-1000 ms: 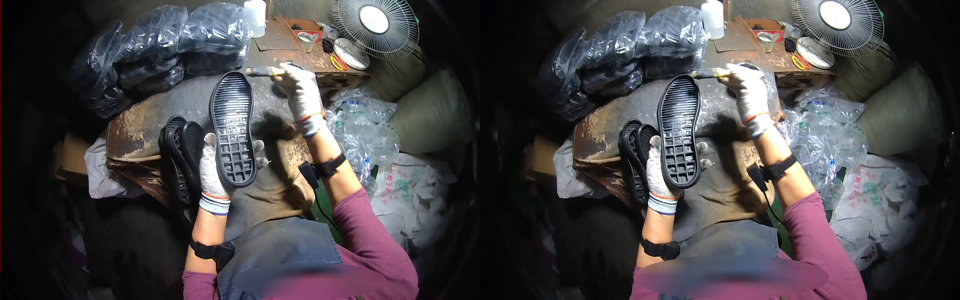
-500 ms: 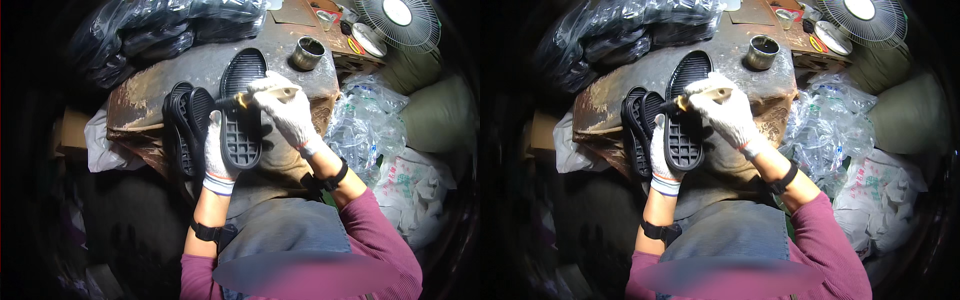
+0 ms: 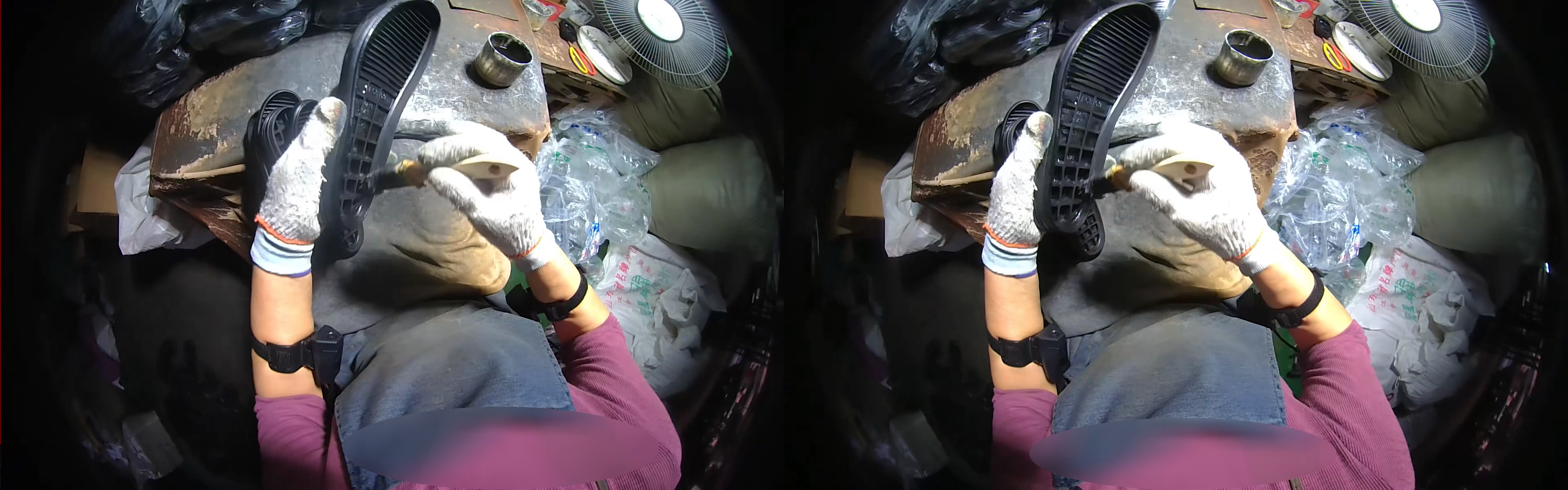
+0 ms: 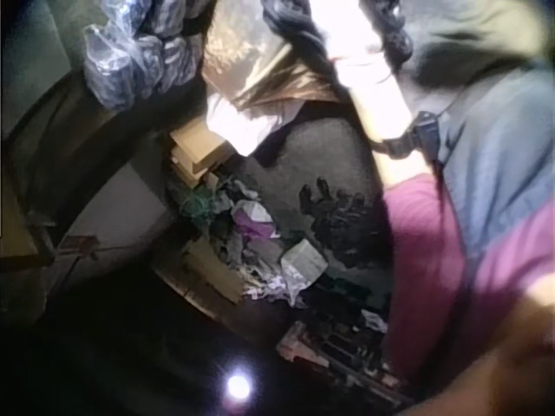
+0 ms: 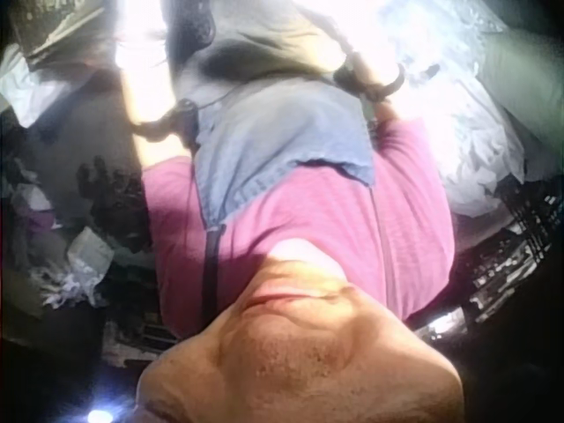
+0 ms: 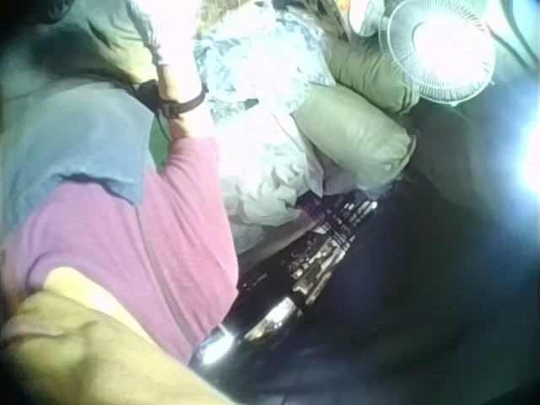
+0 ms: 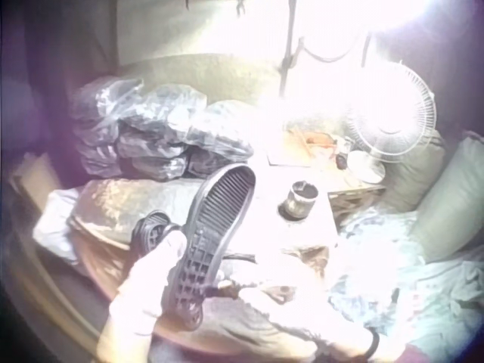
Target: Applying adhesive to the underside of shoe soles using a handheld brush at a factory workstation.
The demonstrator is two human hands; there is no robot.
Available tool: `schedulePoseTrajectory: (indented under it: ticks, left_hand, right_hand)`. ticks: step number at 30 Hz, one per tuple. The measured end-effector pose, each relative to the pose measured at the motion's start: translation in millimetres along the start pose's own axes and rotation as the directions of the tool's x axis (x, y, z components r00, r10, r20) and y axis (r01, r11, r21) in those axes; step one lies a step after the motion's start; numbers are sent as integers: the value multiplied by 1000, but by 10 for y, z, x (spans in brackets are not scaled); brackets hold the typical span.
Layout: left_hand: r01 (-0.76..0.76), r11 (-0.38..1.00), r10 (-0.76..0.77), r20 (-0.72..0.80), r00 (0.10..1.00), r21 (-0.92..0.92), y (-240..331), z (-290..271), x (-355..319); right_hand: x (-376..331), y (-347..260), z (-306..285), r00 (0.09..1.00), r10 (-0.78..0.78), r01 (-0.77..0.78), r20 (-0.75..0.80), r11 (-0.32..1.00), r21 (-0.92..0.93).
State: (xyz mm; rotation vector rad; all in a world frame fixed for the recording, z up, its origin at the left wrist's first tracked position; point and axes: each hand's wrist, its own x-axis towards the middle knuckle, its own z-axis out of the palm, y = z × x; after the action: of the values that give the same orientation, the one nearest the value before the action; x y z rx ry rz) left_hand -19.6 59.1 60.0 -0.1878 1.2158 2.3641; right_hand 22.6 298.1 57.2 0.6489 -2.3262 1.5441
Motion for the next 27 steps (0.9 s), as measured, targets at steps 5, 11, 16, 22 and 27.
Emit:
schedulePoseTrajectory:
  ticks: [5, 11, 16, 22, 27]
  left_hand:
    - [31, 996, -6, 300, 954, -79, -73, -245, -60]
    - [-50, 990, 18, 236, 971, 129, -334, -140, -33]
    - [239, 923, -148, 295, 944, -302, -561, -345, -17]
    - [267, 879, -143, 316, 938, -395, -710, -258, -66]
    - [347, 790, -121, 426, 896, -505, -675, -198, -38]
  right_hand:
    - [209, 73, -78, 942, 297, -246, -155, 928, 280]
    - [540, 630, -437, 935, -60, -26, -349, 971, -236]
    - [434, 579, -295, 882, -423, 215, -210, 756, -618]
    - [746, 607, -402, 891, -440, 254, -115, 690, -678]
    - [1008, 713, -219, 852, -519, 359, -61, 666, -654]
